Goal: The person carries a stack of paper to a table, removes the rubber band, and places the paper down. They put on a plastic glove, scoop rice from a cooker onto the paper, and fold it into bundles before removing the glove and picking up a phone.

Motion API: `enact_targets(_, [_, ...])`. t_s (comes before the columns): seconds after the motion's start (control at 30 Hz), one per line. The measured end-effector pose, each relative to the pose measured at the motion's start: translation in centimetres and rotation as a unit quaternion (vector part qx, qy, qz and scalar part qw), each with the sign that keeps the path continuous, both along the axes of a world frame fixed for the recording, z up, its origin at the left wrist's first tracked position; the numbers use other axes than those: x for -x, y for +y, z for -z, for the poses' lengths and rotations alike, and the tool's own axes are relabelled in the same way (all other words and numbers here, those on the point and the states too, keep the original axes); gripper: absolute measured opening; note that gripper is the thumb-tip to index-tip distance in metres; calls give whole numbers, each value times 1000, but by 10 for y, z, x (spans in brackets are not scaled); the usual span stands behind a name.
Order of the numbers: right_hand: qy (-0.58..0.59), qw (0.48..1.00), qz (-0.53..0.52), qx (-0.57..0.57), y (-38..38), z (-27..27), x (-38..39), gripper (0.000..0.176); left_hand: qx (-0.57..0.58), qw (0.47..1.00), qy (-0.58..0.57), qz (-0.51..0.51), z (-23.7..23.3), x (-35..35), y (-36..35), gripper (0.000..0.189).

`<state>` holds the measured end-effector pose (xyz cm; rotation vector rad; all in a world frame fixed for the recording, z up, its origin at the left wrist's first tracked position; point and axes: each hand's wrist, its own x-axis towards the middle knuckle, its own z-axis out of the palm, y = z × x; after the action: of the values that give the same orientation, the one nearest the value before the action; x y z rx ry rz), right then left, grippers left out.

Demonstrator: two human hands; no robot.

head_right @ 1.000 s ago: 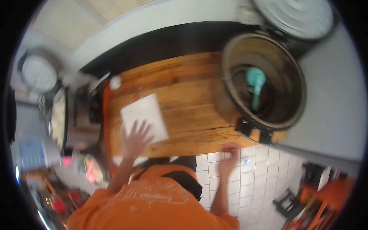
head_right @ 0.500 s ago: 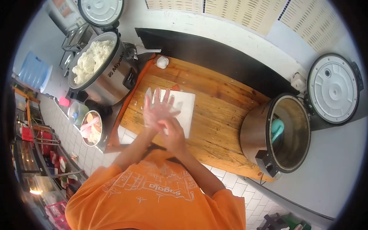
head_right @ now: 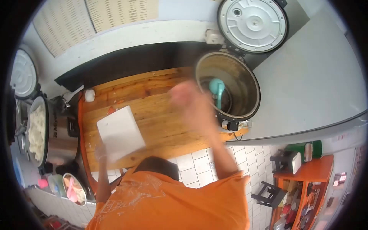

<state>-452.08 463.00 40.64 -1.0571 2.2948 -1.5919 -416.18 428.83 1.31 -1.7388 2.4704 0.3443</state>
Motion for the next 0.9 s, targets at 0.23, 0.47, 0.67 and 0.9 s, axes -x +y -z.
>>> enact_targets(0.23, [-81, 735, 36, -672, 100, 148, 281, 64, 92, 990, 110, -15, 23, 29, 0, 50])
enact_targets(0.47, [-237, 819, 72, -518, 143, 245, 360, 41, 76, 995, 59, -8, 13, 69, 11, 74])
enact_targets(0.67, [-118, 882, 141, -433, 151, 116, 338, 40, -95, 978, -164, 85, 0, 96, 41, 72])
enact_targets(0.9, [-1, 915, 328, -235, 141, -27, 175, 39, -39, 986, 153, -49, -61, 112, 18, 32])
